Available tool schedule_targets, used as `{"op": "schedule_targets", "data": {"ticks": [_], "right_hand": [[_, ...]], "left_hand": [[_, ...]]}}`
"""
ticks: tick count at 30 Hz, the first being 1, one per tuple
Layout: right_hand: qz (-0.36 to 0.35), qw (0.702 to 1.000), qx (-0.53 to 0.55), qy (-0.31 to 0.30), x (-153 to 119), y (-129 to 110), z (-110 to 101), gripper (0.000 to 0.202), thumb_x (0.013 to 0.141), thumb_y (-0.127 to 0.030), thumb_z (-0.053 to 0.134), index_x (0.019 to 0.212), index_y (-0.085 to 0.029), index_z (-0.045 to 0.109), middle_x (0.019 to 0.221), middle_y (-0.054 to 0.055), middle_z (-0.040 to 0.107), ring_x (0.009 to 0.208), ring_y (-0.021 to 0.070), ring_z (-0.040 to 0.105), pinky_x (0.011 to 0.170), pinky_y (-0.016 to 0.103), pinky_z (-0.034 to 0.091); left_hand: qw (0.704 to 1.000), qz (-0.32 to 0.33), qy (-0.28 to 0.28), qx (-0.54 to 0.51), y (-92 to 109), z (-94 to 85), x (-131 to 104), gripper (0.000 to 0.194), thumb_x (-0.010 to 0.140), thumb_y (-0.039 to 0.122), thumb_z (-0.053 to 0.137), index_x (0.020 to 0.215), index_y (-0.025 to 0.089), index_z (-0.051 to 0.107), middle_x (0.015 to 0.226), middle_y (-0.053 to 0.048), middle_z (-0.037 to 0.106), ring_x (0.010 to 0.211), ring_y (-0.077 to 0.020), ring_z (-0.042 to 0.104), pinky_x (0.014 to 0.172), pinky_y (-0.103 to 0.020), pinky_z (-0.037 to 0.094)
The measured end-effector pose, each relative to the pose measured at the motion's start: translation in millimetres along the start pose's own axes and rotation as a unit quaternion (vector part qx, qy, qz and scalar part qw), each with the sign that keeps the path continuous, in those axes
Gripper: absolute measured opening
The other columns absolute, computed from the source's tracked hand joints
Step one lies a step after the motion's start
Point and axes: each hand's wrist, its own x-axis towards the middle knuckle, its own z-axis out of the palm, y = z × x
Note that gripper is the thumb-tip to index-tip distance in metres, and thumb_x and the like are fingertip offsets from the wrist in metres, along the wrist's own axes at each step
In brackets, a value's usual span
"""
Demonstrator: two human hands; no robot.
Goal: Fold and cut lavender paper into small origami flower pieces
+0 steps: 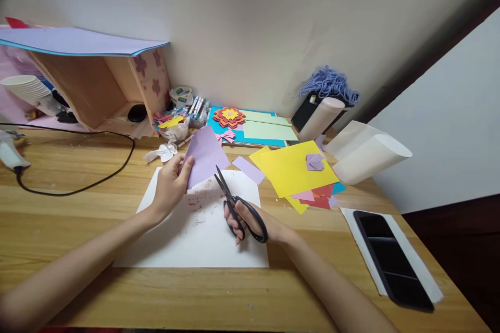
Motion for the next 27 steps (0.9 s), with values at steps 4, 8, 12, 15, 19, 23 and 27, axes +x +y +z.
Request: {"op": "schedule_targets", "data": {"ticks": [4, 8, 12, 15, 19, 23, 27], "right_hand": [[0.003, 1.0, -0.003, -0.001, 0.0, 2.9, -1.0, 0.063, 0.076, -0.077, 0.03, 0.092, -0.017, 0.044, 0.068, -0.004, 0.039, 0.05, 0.0071, 0.041, 0.052, 0.026, 0.047], [0.008, 1.0, -0.004, -0.004, 0.0, 2.3, -0.8, 0.062, 0.078, -0.076, 0.03, 0.093, -0.017, 0.044, 0.069, -0.004, 0.038, 0.051, 0.0075, 0.041, 0.053, 0.026, 0.046], [0.007, 1.0, -0.006, 0.0, -0.3, -0.3, 0.5, 0.063, 0.076, -0.077, 0.031, 0.091, -0.017, 0.044, 0.067, -0.004, 0.037, 0.049, 0.0073, 0.04, 0.051, 0.025, 0.044], [0.008, 1.0, -0.01, 0.002, -0.6, -0.6, 0.6, 0.062, 0.077, -0.076, 0.03, 0.091, -0.017, 0.044, 0.067, -0.004, 0.038, 0.049, 0.0075, 0.04, 0.05, 0.025, 0.042], [0.011, 1.0, -0.013, 0.005, -0.7, 0.3, 0.2, 0.063, 0.077, -0.076, 0.03, 0.091, -0.017, 0.044, 0.067, -0.004, 0.038, 0.05, 0.0079, 0.039, 0.049, 0.024, 0.041], [0.005, 1.0, -0.016, 0.001, -0.6, -0.1, 0.4, 0.062, 0.078, -0.075, 0.029, 0.092, -0.016, 0.044, 0.066, -0.004, 0.037, 0.05, 0.0071, 0.039, 0.049, 0.023, 0.04], [0.009, 1.0, -0.021, 0.004, -0.6, -2.0, 1.2, 0.063, 0.078, -0.076, 0.029, 0.091, -0.016, 0.044, 0.066, -0.005, 0.038, 0.049, 0.0071, 0.039, 0.047, 0.023, 0.04]], "left_hand": [[1.0, 0.006, -0.024, -0.001, 5.2, 1.8, -4.4, 0.026, 0.089, 0.039, 0.043, 0.075, 0.019, 0.051, 0.055, 0.005, 0.043, 0.05, -0.0104, 0.039, 0.049, -0.022, 0.027], [1.0, 0.005, -0.03, -0.002, 6.9, 2.4, -5.5, 0.026, 0.089, 0.04, 0.043, 0.075, 0.019, 0.052, 0.055, 0.005, 0.044, 0.05, -0.0103, 0.039, 0.05, -0.022, 0.027], [0.999, 0.006, -0.031, -0.003, 6.2, 3.2, -5.9, 0.027, 0.089, 0.04, 0.043, 0.075, 0.019, 0.052, 0.057, 0.004, 0.044, 0.051, -0.0102, 0.039, 0.051, -0.022, 0.027], [1.0, 0.007, -0.03, -0.002, 5.2, 4.3, -6.2, 0.028, 0.089, 0.041, 0.042, 0.075, 0.019, 0.052, 0.058, 0.004, 0.044, 0.052, -0.0105, 0.039, 0.052, -0.022, 0.028], [1.0, 0.005, -0.031, 0.001, 4.5, 5.2, -6.0, 0.029, 0.089, 0.042, 0.041, 0.076, 0.018, 0.053, 0.06, 0.003, 0.045, 0.054, -0.0115, 0.04, 0.052, -0.023, 0.029], [0.999, 0.0, -0.032, 0.0, 4.7, 5.7, -5.8, 0.029, 0.089, 0.042, 0.041, 0.076, 0.018, 0.053, 0.059, 0.004, 0.043, 0.053, -0.011, 0.038, 0.052, -0.022, 0.028], [0.999, -0.003, -0.034, -0.008, 4.1, 6.1, -6.2, 0.029, 0.089, 0.041, 0.042, 0.075, 0.018, 0.052, 0.058, 0.004, 0.041, 0.052, -0.0105, 0.037, 0.051, -0.022, 0.027]]}}
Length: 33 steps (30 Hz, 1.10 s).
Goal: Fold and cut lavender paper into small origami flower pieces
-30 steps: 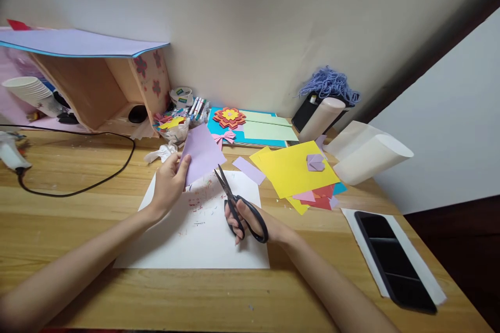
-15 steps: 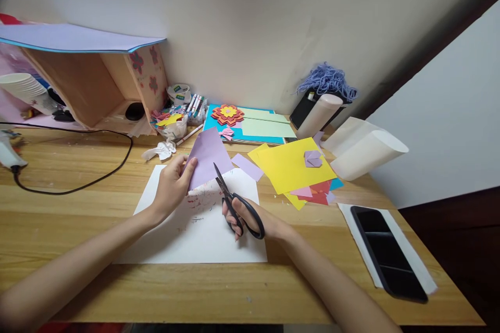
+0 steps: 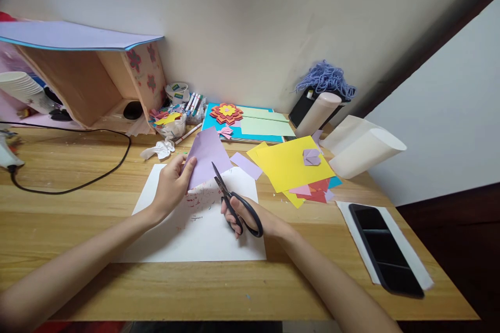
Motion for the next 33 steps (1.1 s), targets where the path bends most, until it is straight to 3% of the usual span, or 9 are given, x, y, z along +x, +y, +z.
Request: {"op": "schedule_targets", "data": {"ticks": [10, 18, 33], "right_hand": [[-0.005, 0.998, 0.022, 0.052, -0.4, -1.4, 7.2, 0.055, 0.075, -0.072, 0.046, 0.089, -0.019, 0.045, 0.065, -0.005, 0.037, 0.049, 0.0066, 0.037, 0.044, 0.019, 0.04], [-0.04, 0.993, -0.07, 0.083, -0.1, -3.1, 7.6, 0.054, 0.077, -0.072, 0.042, 0.084, -0.019, 0.043, 0.061, -0.006, 0.033, 0.047, 0.0063, 0.033, 0.039, 0.017, 0.039], [-0.014, 0.987, -0.088, 0.132, 2.8, 4.8, 8.2, 0.046, 0.079, -0.065, 0.048, 0.075, -0.02, 0.04, 0.054, -0.008, 0.039, 0.037, 0.0052, 0.038, 0.032, 0.017, 0.033]], "left_hand": [[1.0, -0.014, 0.002, -0.009, 4.0, -2.7, -0.6, 0.029, 0.089, 0.043, 0.042, 0.076, 0.019, 0.052, 0.055, 0.004, 0.043, 0.05, -0.011, 0.039, 0.049, -0.022, 0.027], [1.0, -0.024, 0.006, -0.016, 6.4, -4.6, -0.2, 0.029, 0.088, 0.044, 0.042, 0.077, 0.019, 0.052, 0.051, 0.005, 0.04, 0.046, -0.0108, 0.04, 0.046, -0.022, 0.028], [0.999, -0.034, -0.001, -0.023, 5.8, -5.0, 1.5, 0.03, 0.088, 0.044, 0.043, 0.077, 0.019, 0.055, 0.051, 0.004, 0.046, 0.048, -0.0113, 0.043, 0.046, -0.022, 0.03]]}}
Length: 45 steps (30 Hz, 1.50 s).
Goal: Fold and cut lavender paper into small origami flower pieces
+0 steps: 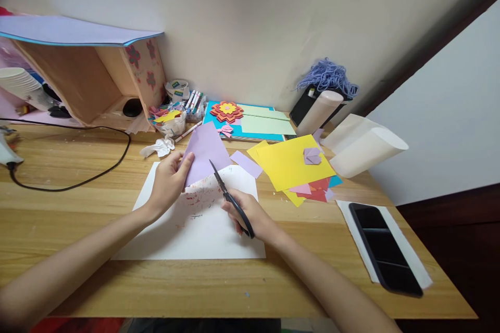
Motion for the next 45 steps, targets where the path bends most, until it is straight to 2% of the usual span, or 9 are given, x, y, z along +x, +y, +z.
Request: {"op": "schedule_targets", "data": {"ticks": [5, 10, 16, 20, 25, 28, 33, 40, 45], "right_hand": [[-0.008, 0.999, 0.027, -0.022, 1.6, -0.3, 3.6, 0.056, 0.073, -0.075, 0.043, 0.08, -0.019, 0.043, 0.053, -0.008, 0.036, 0.037, 0.0052, 0.034, 0.034, 0.018, 0.037], [0.003, 0.997, 0.077, -0.031, 2.3, -1.0, 8.8, 0.065, 0.064, -0.083, 0.042, 0.08, -0.02, 0.041, 0.053, -0.008, 0.036, 0.039, 0.0061, 0.033, 0.034, 0.019, 0.039], [-0.011, 1.0, 0.015, -0.017, -0.4, -2.0, 8.2, 0.059, 0.074, -0.078, 0.035, 0.078, -0.019, 0.041, 0.055, -0.007, 0.039, 0.04, 0.0059, 0.038, 0.036, 0.018, 0.039], [-0.005, 1.0, 0.002, 0.0, -1.3, 2.5, 7.4, 0.053, 0.078, -0.072, 0.038, 0.077, -0.02, 0.039, 0.053, -0.008, 0.039, 0.036, 0.0053, 0.038, 0.033, 0.016, 0.034], [0.028, 0.999, 0.016, 0.024, 0.9, 8.4, 7.9, 0.046, 0.079, -0.065, 0.047, 0.075, -0.02, 0.038, 0.053, -0.009, 0.039, 0.035, 0.0053, 0.039, 0.031, 0.016, 0.035], [0.021, 0.999, 0.017, 0.018, 1.5, 6.4, 7.9, 0.05, 0.076, -0.069, 0.047, 0.075, -0.02, 0.038, 0.052, -0.009, 0.039, 0.034, 0.0046, 0.037, 0.031, 0.015, 0.035], [-0.007, 0.999, 0.049, -0.018, 1.5, 4.9, 8.7, 0.062, 0.07, -0.081, 0.035, 0.077, -0.019, 0.04, 0.052, -0.009, 0.037, 0.035, 0.0039, 0.035, 0.032, 0.016, 0.037], [-0.023, 0.999, 0.047, 0.002, 1.5, 7.6, 12.4, 0.059, 0.073, -0.077, 0.037, 0.077, -0.019, 0.039, 0.051, -0.009, 0.038, 0.033, 0.0036, 0.036, 0.031, 0.015, 0.036], [-0.003, 0.999, 0.048, 0.023, 0.8, 5.0, 12.9, 0.054, 0.075, -0.073, 0.042, 0.075, -0.019, 0.04, 0.05, -0.009, 0.038, 0.033, 0.0034, 0.036, 0.031, 0.014, 0.037]], "left_hand": [[1.0, -0.009, -0.005, -0.01, -1.6, 1.8, -0.6, 0.031, 0.087, 0.045, 0.044, 0.077, 0.018, 0.056, 0.05, 0.005, 0.045, 0.045, -0.0112, 0.042, 0.044, -0.022, 0.03], [0.999, -0.018, -0.037, -0.024, -0.2, 4.9, -5.4, 0.032, 0.087, 0.046, 0.044, 0.076, 0.019, 0.056, 0.05, 0.004, 0.047, 0.045, -0.0111, 0.043, 0.044, -0.022, 0.03], [0.998, -0.032, -0.044, -0.031, 1.1, 5.5, -7.1, 0.031, 0.086, 0.045, 0.046, 0.073, 0.019, 0.055, 0.047, 0.005, 0.045, 0.045, -0.0114, 0.043, 0.043, -0.022, 0.03], [0.998, -0.037, -0.045, -0.037, -0.1, 5.5, -5.4, 0.032, 0.086, 0.046, 0.046, 0.074, 0.018, 0.056, 0.047, 0.005, 0.046, 0.044, -0.0115, 0.044, 0.042, -0.022, 0.03], [0.996, -0.05, -0.051, -0.052, -1.9, 6.1, -4.7, 0.033, 0.085, 0.047, 0.046, 0.078, 0.018, 0.058, 0.048, 0.005, 0.048, 0.043, -0.0106, 0.042, 0.041, -0.021, 0.03], [0.995, -0.057, -0.053, -0.062, -2.0, 6.0, -5.1, 0.033, 0.085, 0.048, 0.047, 0.078, 0.017, 0.058, 0.049, 0.005, 0.049, 0.042, -0.0097, 0.041, 0.039, -0.02, 0.029], [0.991, -0.072, -0.071, -0.083, 1.3, 6.2, -7.0, 0.033, 0.084, 0.047, 0.049, 0.077, 0.016, 0.059, 0.048, 0.005, 0.047, 0.039, -0.0079, 0.039, 0.037, -0.018, 0.028], [0.987, -0.085, -0.091, -0.103, 4.1, 8.6, -9.4, 0.035, 0.083, 0.049, 0.05, 0.079, 0.015, 0.06, 0.051, 0.005, 0.048, 0.038, -0.007, 0.039, 0.033, -0.017, 0.028], [0.986, -0.09, -0.091, -0.108, 3.0, 9.1, -9.6, 0.036, 0.082, 0.05, 0.049, 0.079, 0.015, 0.06, 0.05, 0.005, 0.047, 0.036, -0.0072, 0.039, 0.031, -0.017, 0.028]]}}
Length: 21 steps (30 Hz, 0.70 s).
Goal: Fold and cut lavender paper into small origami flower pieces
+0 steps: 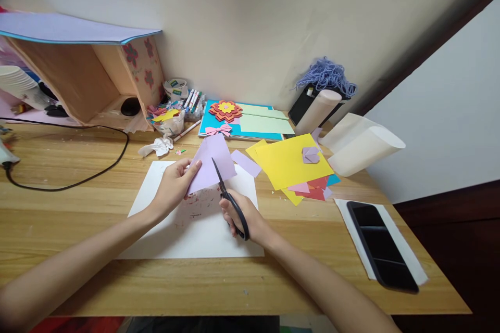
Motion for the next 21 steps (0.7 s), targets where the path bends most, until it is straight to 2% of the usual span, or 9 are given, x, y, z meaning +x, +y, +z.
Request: {"op": "schedule_targets", "data": {"ticks": [6, 10, 13, 21], "right_hand": [[0.006, 1.0, -0.005, -0.002, 0.1, -0.9, 0.4, 0.059, 0.072, -0.078, 0.04, 0.075, -0.019, 0.04, 0.049, -0.009, 0.038, 0.032, 0.0035, 0.036, 0.03, 0.015, 0.035], [0.007, 0.999, 0.029, -0.014, 1.6, 4.5, 0.7, 0.066, 0.068, -0.083, 0.032, 0.078, -0.018, 0.041, 0.048, -0.009, 0.04, 0.032, 0.0043, 0.039, 0.031, 0.016, 0.038], [0.008, 0.999, 0.03, -0.008, 2.5, 7.5, 1.1, 0.064, 0.07, -0.081, 0.034, 0.078, -0.018, 0.041, 0.049, -0.009, 0.04, 0.032, 0.0041, 0.038, 0.032, 0.016, 0.038], [0.013, 1.0, 0.004, 0.024, 2.1, 6.0, 2.0, 0.054, 0.076, -0.073, 0.041, 0.078, -0.019, 0.041, 0.049, -0.01, 0.036, 0.033, 0.0038, 0.036, 0.029, 0.014, 0.037]], "left_hand": [[1.0, -0.001, 0.001, -0.005, -1.1, 0.1, 0.7, 0.038, 0.081, 0.051, 0.05, 0.078, 0.014, 0.06, 0.053, 0.003, 0.048, 0.038, -0.0068, 0.039, 0.032, -0.017, 0.027], [0.999, -0.017, -0.032, -0.017, -2.4, 3.8, -1.3, 0.039, 0.08, 0.052, 0.05, 0.08, 0.014, 0.06, 0.054, 0.003, 0.048, 0.037, -0.0074, 0.039, 0.03, -0.017, 0.027], [0.998, -0.032, -0.052, -0.029, -4.7, 6.7, -2.9, 0.04, 0.08, 0.053, 0.049, 0.084, 0.015, 0.06, 0.053, 0.004, 0.047, 0.035, -0.0083, 0.039, 0.027, -0.017, 0.028], [0.997, -0.041, -0.051, -0.035, -7.3, 7.7, -2.9, 0.041, 0.08, 0.054, 0.049, 0.083, 0.015, 0.059, 0.053, 0.003, 0.048, 0.036, -0.0088, 0.041, 0.027, -0.017, 0.029]]}}
